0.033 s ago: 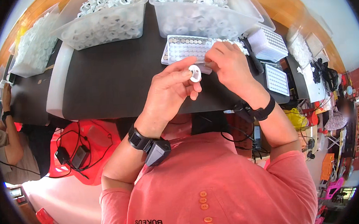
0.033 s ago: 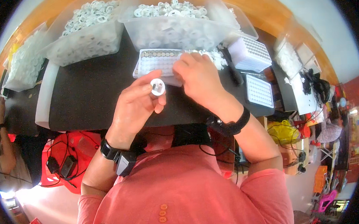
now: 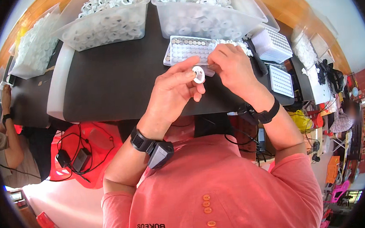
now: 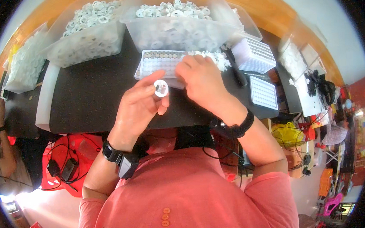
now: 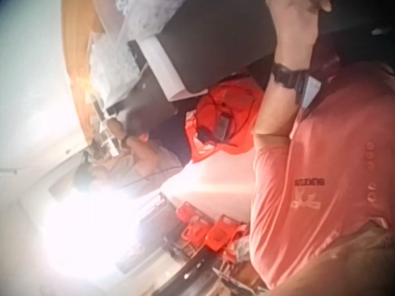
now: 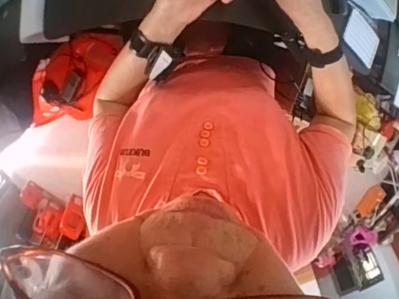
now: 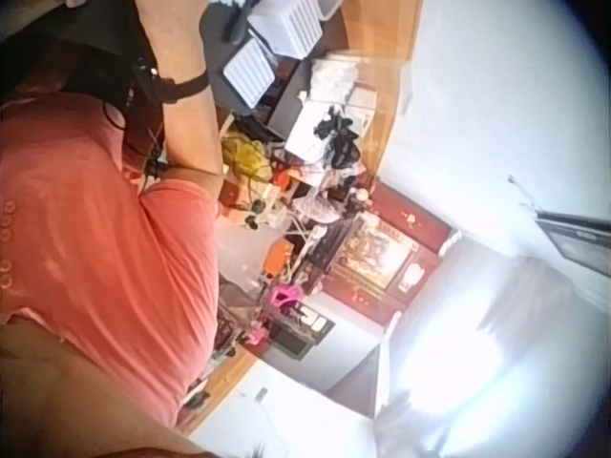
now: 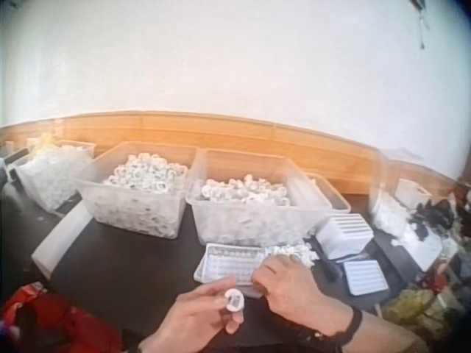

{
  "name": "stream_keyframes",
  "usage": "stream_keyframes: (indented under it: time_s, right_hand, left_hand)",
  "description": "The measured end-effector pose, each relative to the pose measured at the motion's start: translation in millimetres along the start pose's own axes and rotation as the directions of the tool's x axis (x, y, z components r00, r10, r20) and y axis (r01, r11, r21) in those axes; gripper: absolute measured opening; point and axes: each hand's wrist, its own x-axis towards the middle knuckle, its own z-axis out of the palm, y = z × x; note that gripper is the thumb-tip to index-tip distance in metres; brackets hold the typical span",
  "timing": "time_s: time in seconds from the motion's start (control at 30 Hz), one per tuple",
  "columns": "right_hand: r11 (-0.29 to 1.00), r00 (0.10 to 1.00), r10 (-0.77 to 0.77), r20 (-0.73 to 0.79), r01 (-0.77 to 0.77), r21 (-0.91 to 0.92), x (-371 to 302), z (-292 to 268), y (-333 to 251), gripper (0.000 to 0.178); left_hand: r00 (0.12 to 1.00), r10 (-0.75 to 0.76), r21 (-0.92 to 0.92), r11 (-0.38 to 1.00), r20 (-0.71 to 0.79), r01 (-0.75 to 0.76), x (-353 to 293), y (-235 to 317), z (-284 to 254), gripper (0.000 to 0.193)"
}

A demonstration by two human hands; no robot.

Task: Assembling small plastic components by inserting metal or plastic inserts into white circular plastic housings at a manufacturing workstation.

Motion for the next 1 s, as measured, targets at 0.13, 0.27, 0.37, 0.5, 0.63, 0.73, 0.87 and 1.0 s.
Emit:
stream_keyframes:
  time_s: [0.13, 0.27, 0.37, 0.5, 0.63, 0.73, 0.87, 1.0]
  right_hand:
    - [0.977, 0.999, 0.030, 0.023, -0.034, 0.209, 4.4, -10.8, 5.8, 0.011]
    - [0.920, 0.960, 0.279, -0.002, -0.266, 0.288, 18.8, -20.8, 35.1, 0.009]
    - [0.932, 0.932, 0.344, 0.111, -0.354, 0.082, 31.9, -14.9, 59.2, 0.016]
    - [0.943, 0.938, 0.300, 0.172, -0.319, 0.097, 33.7, 9.8, 71.3, 0.021]
    - [0.910, 0.911, 0.358, 0.207, -0.390, 0.142, 38.6, 17.3, 67.2, 0.023]
    - [0.868, 0.884, 0.409, 0.225, -0.453, 0.202, 41.2, 14.8, 62.0, 0.021]
    - [0.854, 0.879, 0.427, 0.212, -0.469, 0.224, 38.4, 13.9, 60.2, 0.017]
    - [0.917, 0.928, 0.362, 0.092, -0.372, 0.146, 29.7, 12.6, 58.2, 0.015]
  left_hand:
    - [1.000, 0.009, -0.014, 1.000, -0.009, -0.009, 4.0, -4.7, 1.7, 0.054]
    - [1.000, 0.000, 0.001, 1.000, 0.007, 0.000, 4.6, -3.4, 4.4, 0.057]
    - [1.000, -0.004, 0.005, 1.000, 0.015, 0.004, 7.7, -3.4, 3.8, 0.060]
    - [1.000, -0.030, -0.059, 0.998, 0.003, 0.030, 10.8, -2.4, 2.8, 0.070]
    - [0.999, -0.033, -0.050, 0.998, -0.014, 0.032, 9.2, -2.1, 3.0, 0.070]
    - [1.000, -0.030, -0.074, 0.997, -0.008, 0.029, 9.5, -3.7, 0.5, 0.070]
    - [1.000, -0.024, -0.052, 0.998, -0.012, 0.024, 8.8, -4.1, 3.2, 0.066]
    - [1.000, -0.026, -0.036, 0.999, 0.000, 0.026, 9.5, -4.8, 3.5, 0.054]
